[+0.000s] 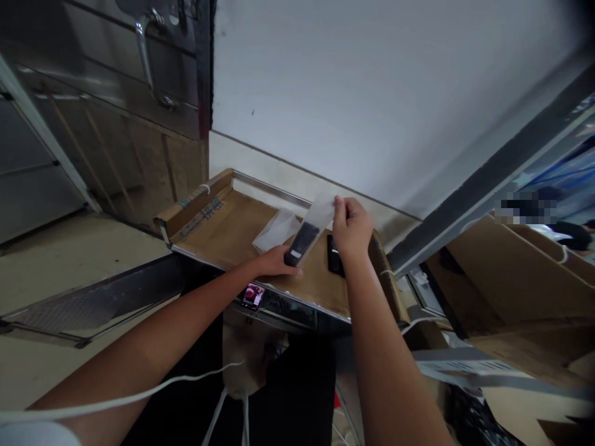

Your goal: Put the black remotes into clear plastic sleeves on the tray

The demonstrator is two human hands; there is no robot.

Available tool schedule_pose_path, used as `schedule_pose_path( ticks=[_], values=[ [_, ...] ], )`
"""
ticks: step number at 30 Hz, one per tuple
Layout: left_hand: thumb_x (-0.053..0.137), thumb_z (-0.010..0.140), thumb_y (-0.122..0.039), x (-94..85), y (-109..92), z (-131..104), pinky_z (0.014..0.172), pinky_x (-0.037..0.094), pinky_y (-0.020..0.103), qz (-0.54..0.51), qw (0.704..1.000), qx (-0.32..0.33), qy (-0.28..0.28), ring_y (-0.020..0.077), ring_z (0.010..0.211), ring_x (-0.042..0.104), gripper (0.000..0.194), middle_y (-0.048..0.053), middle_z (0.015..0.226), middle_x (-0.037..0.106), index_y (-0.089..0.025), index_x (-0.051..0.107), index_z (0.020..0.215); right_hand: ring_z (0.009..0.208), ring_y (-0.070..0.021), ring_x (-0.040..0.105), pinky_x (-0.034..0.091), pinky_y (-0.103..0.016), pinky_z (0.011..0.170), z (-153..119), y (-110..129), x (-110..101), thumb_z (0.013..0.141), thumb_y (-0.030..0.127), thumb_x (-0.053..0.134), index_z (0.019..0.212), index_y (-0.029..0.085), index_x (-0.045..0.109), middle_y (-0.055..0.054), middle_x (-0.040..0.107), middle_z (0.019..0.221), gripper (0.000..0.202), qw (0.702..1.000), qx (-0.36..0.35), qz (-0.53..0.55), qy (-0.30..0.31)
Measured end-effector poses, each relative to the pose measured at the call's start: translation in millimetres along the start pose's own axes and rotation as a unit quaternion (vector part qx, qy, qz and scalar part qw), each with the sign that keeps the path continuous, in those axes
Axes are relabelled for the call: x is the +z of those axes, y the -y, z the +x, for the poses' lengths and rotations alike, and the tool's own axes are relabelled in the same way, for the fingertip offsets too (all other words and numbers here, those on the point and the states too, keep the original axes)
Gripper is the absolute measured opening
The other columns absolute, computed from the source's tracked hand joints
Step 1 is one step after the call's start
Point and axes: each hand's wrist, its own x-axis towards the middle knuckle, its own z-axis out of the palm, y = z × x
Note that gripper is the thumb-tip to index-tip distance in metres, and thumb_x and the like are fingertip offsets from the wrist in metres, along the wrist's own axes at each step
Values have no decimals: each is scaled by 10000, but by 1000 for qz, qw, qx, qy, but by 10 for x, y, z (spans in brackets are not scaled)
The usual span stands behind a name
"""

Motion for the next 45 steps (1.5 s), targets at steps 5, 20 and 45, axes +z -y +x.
schedule_pose_path(
  ticks=[5, 20, 45],
  values=[
    [768, 695, -514, -11, 6, 15, 658, 413, 257, -17, 1000, 12, 14, 144, 695, 562, 398, 10, 746, 642, -146, 670, 807, 679, -142, 514, 382, -269, 656, 188, -104, -1, 961, 503, 488, 772, 187, 623, 9, 523, 643, 392, 987, 102, 111, -61],
    [763, 706, -534, -28, 2, 23, 573, 376, 237, -58, 998, -31, 17, 110, 597, 527, 424, 13, 686, 644, -128, 651, 754, 694, -126, 661, 528, -246, 622, -152, -358, 288, 837, 435, 655, 871, 212, 602, 4, 694, 860, 232, 797, 374, 474, 2],
    [535, 851, -674, -37, -65, -10, 544, 360, 232, -85, 995, -51, 19, 119, 552, 548, 582, 42, 617, 652, -111, 685, 836, 580, -100, 622, 517, -208, 499, 78, -766, 106, 895, 334, 562, 850, 205, 545, 26, 645, 767, 138, 781, 408, 432, -193]
  ],
)
